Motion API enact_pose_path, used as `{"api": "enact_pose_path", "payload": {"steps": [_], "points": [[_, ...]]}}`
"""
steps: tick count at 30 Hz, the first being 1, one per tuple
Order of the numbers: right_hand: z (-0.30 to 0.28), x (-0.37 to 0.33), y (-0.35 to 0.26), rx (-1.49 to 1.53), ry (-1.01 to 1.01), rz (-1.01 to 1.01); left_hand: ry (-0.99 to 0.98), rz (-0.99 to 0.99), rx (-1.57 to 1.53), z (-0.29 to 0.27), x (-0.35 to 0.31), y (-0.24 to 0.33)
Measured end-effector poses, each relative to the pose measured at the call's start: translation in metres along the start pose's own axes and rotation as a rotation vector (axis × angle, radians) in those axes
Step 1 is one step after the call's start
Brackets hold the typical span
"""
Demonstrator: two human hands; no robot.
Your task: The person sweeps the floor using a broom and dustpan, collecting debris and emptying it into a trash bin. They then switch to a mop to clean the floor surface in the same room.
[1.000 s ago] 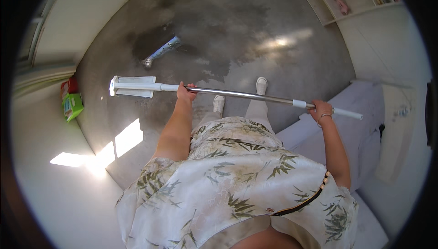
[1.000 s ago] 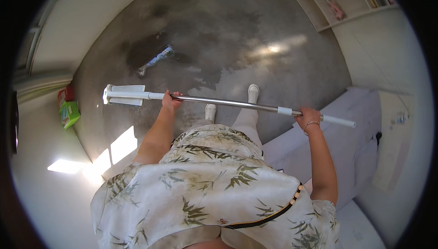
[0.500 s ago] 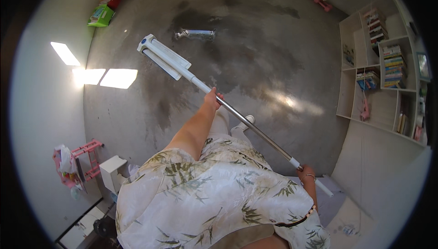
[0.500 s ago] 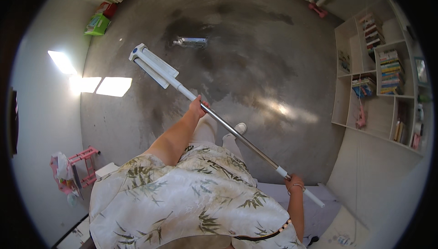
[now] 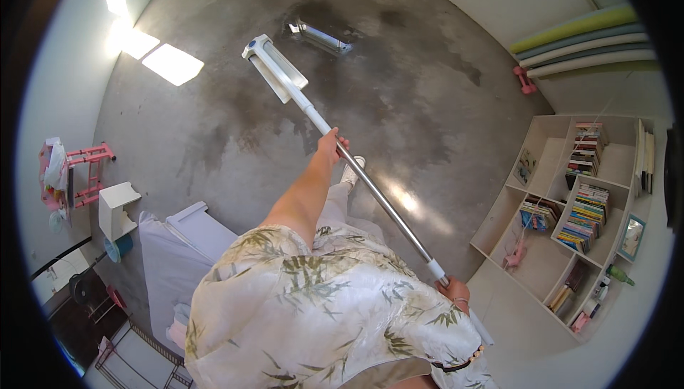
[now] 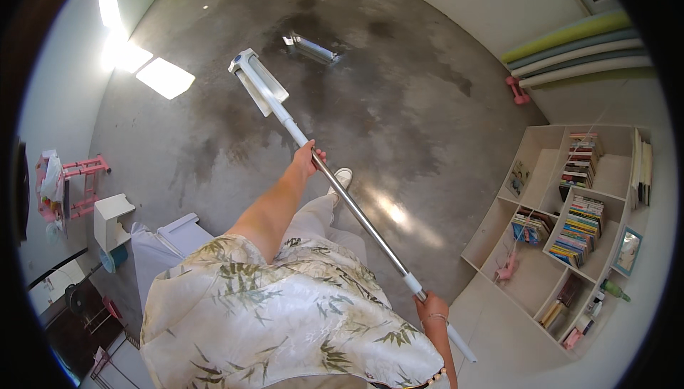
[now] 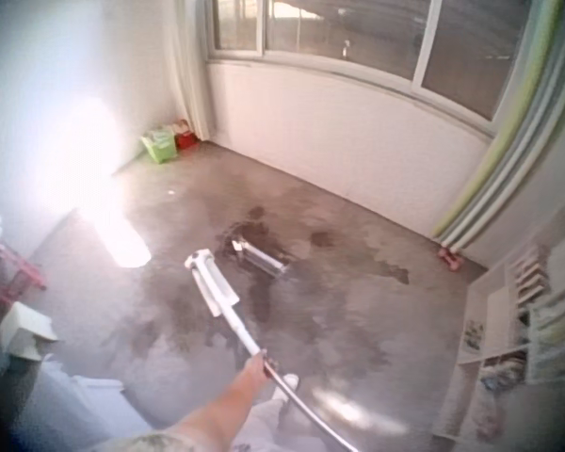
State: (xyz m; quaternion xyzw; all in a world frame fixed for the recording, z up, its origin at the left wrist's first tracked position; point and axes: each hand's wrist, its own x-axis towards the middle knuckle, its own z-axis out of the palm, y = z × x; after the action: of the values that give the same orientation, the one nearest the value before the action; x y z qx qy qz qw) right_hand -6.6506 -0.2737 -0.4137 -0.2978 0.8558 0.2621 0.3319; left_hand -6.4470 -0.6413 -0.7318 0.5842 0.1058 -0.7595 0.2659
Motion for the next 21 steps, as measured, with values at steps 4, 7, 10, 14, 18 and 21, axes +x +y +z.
{"api": "enact_pose_path", "payload": {"steps": [4,7,10,14,18,21], "points": [[-0.034,0.022,-0.078,-0.090,-0.017,-0.030,0.032,-0.025,0.061,0.012,0.009,0.027],[-0.049,0.039,-0.105,-0.072,-0.060,-0.077,0.017,0.009,0.049,0.029,-0.004,0.034],[-0.059,0.052,-0.110,-0.079,-0.071,-0.118,0.062,-0.019,-0.023,0.029,-0.001,0.013],[-0.083,0.080,-0.129,-0.097,-0.032,-0.189,-0.029,-0.091,-0.024,0.058,-0.014,-0.025],[-0.085,0.117,-0.093,-0.088,-0.025,-0.308,0.049,-0.084,-0.094,0.089,-0.027,-0.074],[-0.109,0.131,-0.040,-0.039,-0.070,-0.515,0.072,-0.094,-0.179,0.111,-0.013,-0.107]]}}
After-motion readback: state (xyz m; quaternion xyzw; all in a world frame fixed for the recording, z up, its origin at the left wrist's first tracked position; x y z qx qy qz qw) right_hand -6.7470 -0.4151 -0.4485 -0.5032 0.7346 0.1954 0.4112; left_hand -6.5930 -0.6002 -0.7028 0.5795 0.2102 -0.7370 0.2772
